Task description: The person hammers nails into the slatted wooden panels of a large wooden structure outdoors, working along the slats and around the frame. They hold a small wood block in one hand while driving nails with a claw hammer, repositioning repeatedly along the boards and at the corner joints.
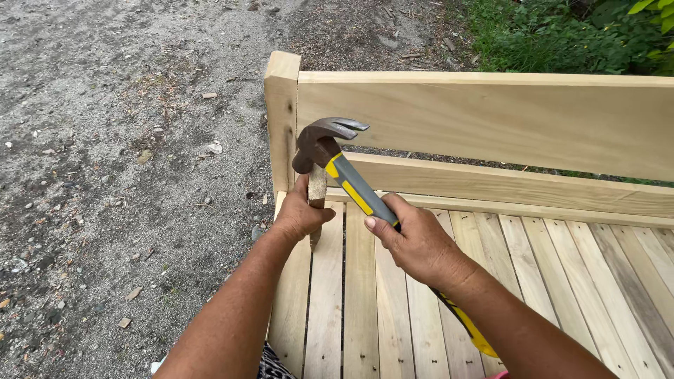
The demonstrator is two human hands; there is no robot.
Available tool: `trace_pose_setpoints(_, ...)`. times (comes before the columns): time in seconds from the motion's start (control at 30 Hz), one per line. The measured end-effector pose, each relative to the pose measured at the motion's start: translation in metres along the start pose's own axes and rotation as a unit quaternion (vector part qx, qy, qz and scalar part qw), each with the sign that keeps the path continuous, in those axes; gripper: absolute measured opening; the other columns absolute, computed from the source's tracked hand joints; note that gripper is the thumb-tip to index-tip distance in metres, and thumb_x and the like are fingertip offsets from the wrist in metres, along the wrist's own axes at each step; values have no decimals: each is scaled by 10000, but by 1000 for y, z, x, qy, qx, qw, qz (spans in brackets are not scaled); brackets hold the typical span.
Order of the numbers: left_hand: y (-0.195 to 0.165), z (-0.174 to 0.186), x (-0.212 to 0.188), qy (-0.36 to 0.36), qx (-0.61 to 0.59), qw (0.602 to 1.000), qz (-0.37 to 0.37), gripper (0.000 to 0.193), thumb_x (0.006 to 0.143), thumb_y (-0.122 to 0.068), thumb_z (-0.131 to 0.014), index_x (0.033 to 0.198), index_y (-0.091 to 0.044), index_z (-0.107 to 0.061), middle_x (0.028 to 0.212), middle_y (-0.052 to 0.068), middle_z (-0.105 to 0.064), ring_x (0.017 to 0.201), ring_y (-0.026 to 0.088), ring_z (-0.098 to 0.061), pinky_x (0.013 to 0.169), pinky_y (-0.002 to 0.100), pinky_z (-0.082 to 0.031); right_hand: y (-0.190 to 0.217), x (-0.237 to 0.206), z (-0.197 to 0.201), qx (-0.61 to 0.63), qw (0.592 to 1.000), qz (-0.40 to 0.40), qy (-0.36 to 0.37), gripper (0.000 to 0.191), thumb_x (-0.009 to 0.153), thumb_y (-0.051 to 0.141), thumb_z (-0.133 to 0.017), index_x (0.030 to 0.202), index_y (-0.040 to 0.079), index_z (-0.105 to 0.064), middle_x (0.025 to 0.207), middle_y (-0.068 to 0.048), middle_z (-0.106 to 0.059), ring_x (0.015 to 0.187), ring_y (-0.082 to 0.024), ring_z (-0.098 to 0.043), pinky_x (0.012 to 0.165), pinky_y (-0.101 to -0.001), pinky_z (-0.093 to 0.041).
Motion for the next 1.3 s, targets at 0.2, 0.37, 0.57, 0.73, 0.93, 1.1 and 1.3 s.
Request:
trace_pose_setpoints(0.2, 19, 1, 11, 13, -63, 998, 13, 1016, 685, -47, -829, 1514, -99, -243, 1131, 128, -724, 1047, 232, -709, 926, 360, -570, 27, -19, 37, 4, 992, 84, -94, 341, 987, 391, -515, 1165, 104, -558, 636, -45, -608, 504, -143, -581, 504, -360, -521)
trace_pose_setpoints(0.37, 20, 2, 12, 9, -43, 999, 4, 894, 681, -41, -827, 1442, -135, -368, 1134, 114, -695, 1056, 244, -687, 918, 366, -575, 24, -10, 17, -171, 982, 68, -48, 386, 1054, 443, -431, 1098, 68, -511, 674, -79, -628, 600, -193, -610, 605, -407, -498)
trace_pose_setpoints(0.57, 7, -1, 0, -14, 9, 1000, -1, 850, 694, -13, -800, 1432, -132, -395, 1173, 162, -673, 1084, 288, -682, 942, 397, -568, 14, 0, 14, -179, 983, -38, 31, 432, 1052, 492, -380, 1047, 92, -542, 681, -70, -594, 635, -190, -601, 610, -417, -513)
trace_pose_setpoints(0.73, 9, 5, 0, 16, 0, 999, 40, 919, 679, -13, -805, 1457, -162, -340, 1171, 136, -666, 1108, 259, -658, 961, 379, -548, 20, -13, 34, -64, 996, 31, -51, 432, 1031, 507, -447, 1003, 89, -554, 625, -56, -599, 566, -174, -589, 562, -396, -525)
trace_pose_setpoints(0.93, 14, 8, 4, 7, -13, 1000, 25, 869, 667, -22, -799, 1426, -117, -387, 1080, 154, -696, 1023, 263, -694, 890, 385, -587, 15, 0, 5, -175, 984, -36, -11, 362, 1041, 466, -390, 1110, 122, -479, 681, -98, -637, 617, -229, -642, 631, -452, -525)
trace_pose_setpoints(1.1, 23, 7, 2, 3, -30, 998, 49, 945, 661, -28, -776, 1473, -129, -303, 1052, 141, -703, 989, 254, -698, 863, 371, -587, 12, 4, 2, -168, 986, -14, -5, 390, 1030, 478, -427, 1055, 99, -517, 682, -119, -639, 631, -270, -642, 656, -485, -506)
trace_pose_setpoints(1.3, 26, 11, 5, 1, -34, 999, 16, 868, 643, -20, -798, 1404, -117, -394, 1085, 127, -683, 1014, 241, -682, 880, 372, -579, 16, -6, 16, -68, 995, 4, -70, 359, 1014, 498, -450, 1090, 159, -541, 633, -144, -628, 581, -278, -637, 597, -480, -531)
Point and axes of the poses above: each hand's wrist, its own x-axis towards the middle knuckle, its own z-axis out of the back of the hand, y = z × x, the point moved 3 cm from there along x, towards the middle knuckle
